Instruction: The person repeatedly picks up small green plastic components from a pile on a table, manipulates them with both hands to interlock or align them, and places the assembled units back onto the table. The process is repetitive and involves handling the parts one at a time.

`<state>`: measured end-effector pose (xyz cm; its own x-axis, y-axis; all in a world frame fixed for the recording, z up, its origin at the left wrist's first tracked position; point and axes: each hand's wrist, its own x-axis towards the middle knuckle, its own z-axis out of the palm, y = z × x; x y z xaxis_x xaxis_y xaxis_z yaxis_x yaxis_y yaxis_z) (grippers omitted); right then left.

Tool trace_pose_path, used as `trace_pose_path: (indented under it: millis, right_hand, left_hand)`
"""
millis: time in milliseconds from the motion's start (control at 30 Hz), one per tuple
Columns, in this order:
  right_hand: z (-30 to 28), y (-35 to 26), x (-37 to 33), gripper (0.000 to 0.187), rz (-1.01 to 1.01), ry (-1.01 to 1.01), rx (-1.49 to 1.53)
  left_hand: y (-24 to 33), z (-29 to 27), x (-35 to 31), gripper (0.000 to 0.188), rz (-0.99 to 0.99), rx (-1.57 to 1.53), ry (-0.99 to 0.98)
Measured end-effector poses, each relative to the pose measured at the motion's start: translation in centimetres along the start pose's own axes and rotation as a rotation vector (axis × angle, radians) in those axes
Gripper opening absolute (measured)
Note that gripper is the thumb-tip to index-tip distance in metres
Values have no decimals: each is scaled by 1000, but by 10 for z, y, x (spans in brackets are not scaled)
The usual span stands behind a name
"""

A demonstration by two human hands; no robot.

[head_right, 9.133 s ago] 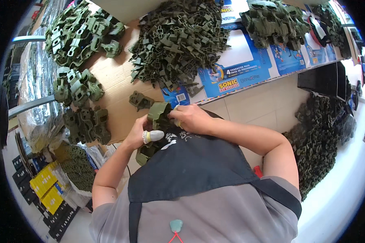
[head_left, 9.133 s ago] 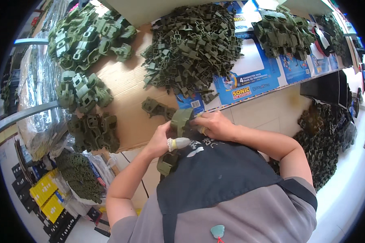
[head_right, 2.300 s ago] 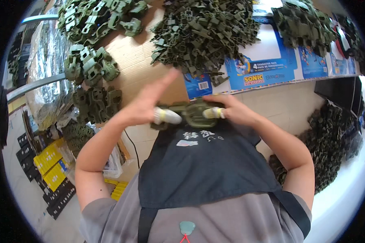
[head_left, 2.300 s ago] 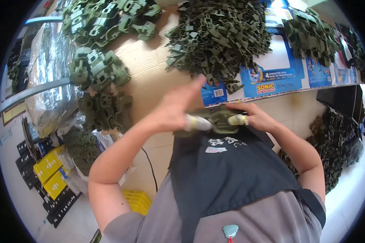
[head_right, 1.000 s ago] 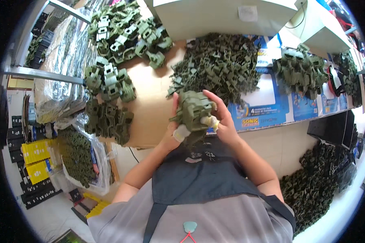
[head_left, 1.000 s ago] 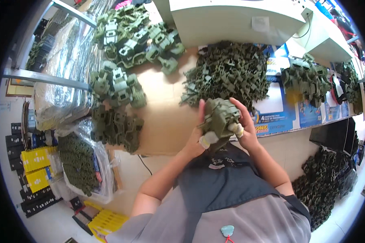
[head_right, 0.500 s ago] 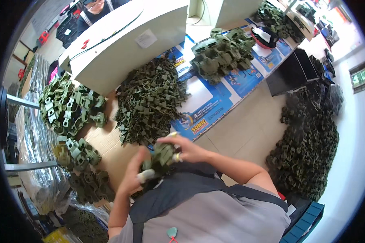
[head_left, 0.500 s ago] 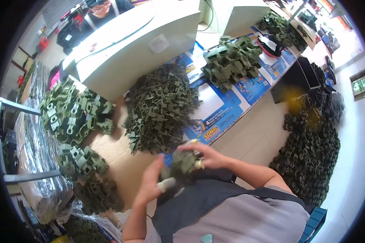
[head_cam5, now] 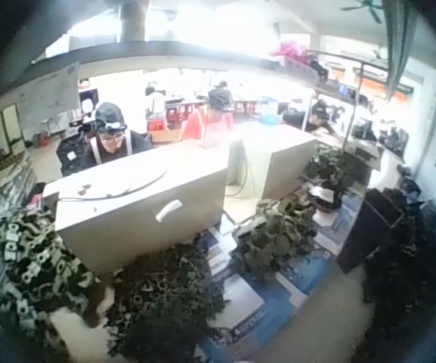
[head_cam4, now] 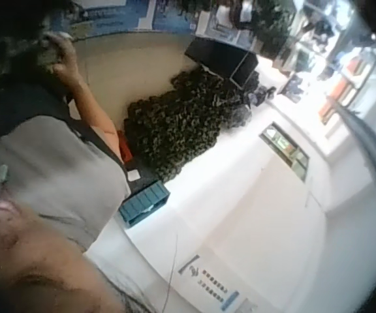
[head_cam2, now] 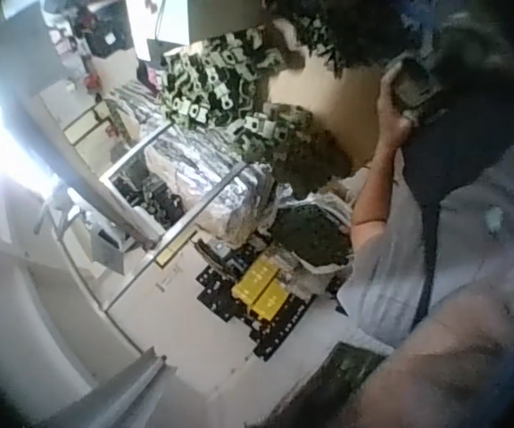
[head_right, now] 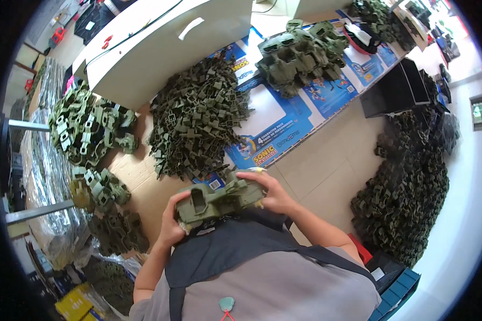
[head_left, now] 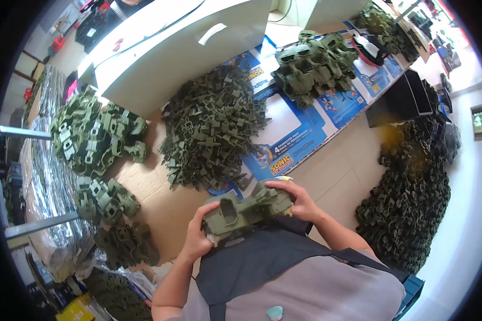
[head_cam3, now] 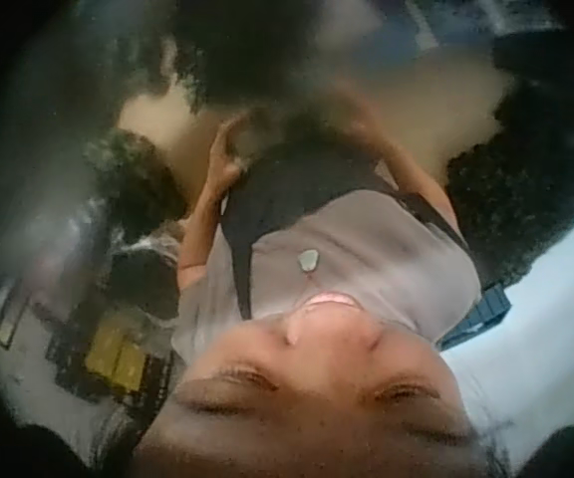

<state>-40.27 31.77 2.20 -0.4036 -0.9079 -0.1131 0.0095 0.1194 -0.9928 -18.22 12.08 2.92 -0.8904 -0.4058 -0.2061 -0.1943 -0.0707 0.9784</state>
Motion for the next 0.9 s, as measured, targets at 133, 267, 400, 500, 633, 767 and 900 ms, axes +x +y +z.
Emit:
trace_pose_path:
  millis: [133,267,400,500,633,767,900]
  right_hand:
    - [-30,56,30,58,-137,470,65]
    - [-90,120,120,56,-277,937,197]
    - [-119,169,170,64,-221,1200,-340]
    - [-129,184,187,67,-212,1218,-480]
    - [-154,187,203,69,-132,1251,-639]
    - [-177,189,224,73,-104,1256,-666]
    - [-198,207,249,72,-36,1227,-889]
  left_hand:
    - [9,-4,39,75,136,307,226]
    - [-26,-29,33,64,-43,45,409]
    - [-80,-22,-3,45,-226,275,375]
    - [-98,-5,-26,47,-328,383,357]
    - [-110,-6,-38,51,-377,153,302]
    - [-98,-10,-28,53,-409,214,320]
    - [-96,-7,-27,51,-415,126,303]
